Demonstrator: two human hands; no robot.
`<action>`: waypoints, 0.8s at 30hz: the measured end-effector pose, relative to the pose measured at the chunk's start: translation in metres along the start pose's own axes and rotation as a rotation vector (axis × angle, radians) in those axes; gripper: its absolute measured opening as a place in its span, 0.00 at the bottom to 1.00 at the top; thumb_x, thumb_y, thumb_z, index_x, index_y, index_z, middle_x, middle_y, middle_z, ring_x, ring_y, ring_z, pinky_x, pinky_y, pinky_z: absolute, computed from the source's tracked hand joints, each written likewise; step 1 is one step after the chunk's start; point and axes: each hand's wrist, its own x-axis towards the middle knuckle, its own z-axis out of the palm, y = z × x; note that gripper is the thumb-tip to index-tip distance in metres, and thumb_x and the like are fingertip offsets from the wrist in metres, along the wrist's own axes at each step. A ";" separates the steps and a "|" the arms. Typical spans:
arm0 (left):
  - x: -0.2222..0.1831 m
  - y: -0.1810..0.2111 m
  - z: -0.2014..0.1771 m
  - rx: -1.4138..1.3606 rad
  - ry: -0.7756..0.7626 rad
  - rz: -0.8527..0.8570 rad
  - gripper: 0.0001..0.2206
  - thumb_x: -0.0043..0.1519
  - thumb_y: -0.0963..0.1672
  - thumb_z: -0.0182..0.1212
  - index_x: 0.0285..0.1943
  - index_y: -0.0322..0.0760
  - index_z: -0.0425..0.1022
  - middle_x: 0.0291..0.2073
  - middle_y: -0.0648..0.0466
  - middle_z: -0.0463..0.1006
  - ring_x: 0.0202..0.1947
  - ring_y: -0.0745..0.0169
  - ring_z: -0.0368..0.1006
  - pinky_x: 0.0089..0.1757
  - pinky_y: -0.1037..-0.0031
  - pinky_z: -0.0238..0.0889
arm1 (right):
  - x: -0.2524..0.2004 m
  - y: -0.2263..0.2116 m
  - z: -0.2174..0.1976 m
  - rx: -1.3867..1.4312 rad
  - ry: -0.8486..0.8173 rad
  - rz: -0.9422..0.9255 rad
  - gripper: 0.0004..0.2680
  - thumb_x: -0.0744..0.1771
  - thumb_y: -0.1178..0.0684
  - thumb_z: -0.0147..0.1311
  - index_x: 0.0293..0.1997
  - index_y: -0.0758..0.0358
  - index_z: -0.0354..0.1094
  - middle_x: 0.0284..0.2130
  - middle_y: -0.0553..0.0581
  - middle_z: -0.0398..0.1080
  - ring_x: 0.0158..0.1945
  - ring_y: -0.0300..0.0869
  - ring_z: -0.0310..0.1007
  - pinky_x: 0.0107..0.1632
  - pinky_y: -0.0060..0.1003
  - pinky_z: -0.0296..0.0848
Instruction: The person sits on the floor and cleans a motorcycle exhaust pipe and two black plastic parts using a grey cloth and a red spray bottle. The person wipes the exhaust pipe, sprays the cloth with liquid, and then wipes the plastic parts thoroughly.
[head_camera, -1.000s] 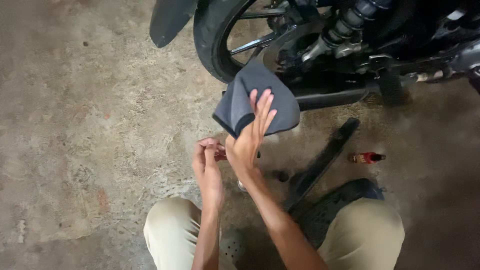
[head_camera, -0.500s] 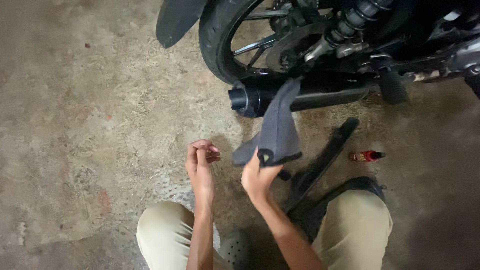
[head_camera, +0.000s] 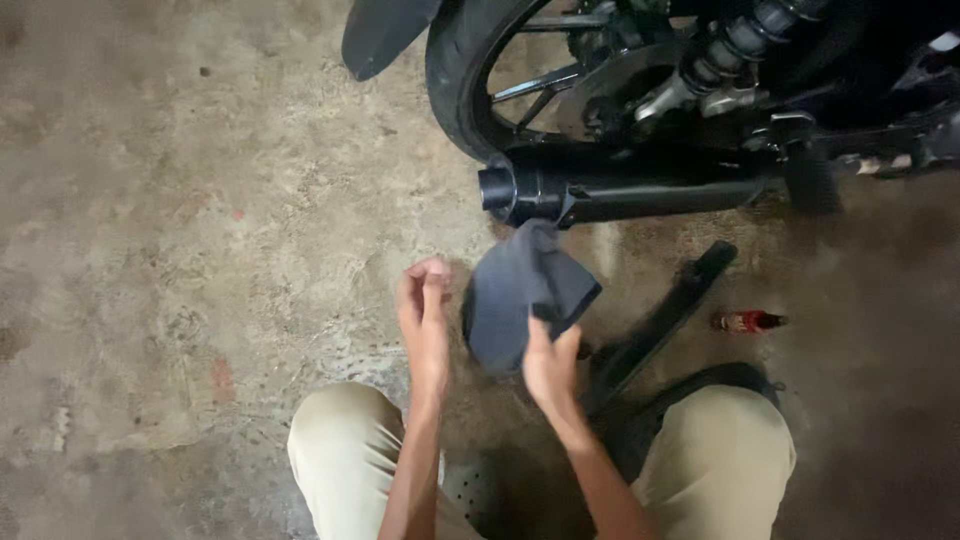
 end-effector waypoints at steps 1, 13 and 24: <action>-0.002 0.000 -0.001 -0.006 -0.039 -0.150 0.23 0.68 0.53 0.54 0.63 0.33 0.69 0.56 0.44 0.74 0.56 0.53 0.71 0.54 0.64 0.66 | 0.001 -0.007 -0.011 0.152 -0.105 0.047 0.17 0.69 0.51 0.51 0.62 0.73 0.63 0.57 0.66 0.69 0.58 0.52 0.71 0.61 0.50 0.69; -0.023 0.000 0.002 -0.287 -0.515 -0.640 0.45 0.57 0.60 0.63 0.77 0.31 0.54 0.72 0.40 0.64 0.71 0.46 0.62 0.63 0.58 0.59 | 0.023 -0.110 -0.041 0.080 -0.427 -0.040 0.16 0.70 0.44 0.51 0.51 0.71 0.72 0.43 0.56 0.76 0.45 0.42 0.76 0.50 0.36 0.73; -0.007 0.016 0.006 -0.634 -0.082 -0.369 0.41 0.61 0.61 0.49 0.77 0.37 0.48 0.72 0.33 0.59 0.70 0.38 0.62 0.61 0.50 0.58 | 0.030 -0.106 -0.078 0.023 -0.326 -0.150 0.20 0.74 0.41 0.34 0.53 0.71 0.68 0.39 0.60 0.75 0.44 0.43 0.75 0.53 0.38 0.74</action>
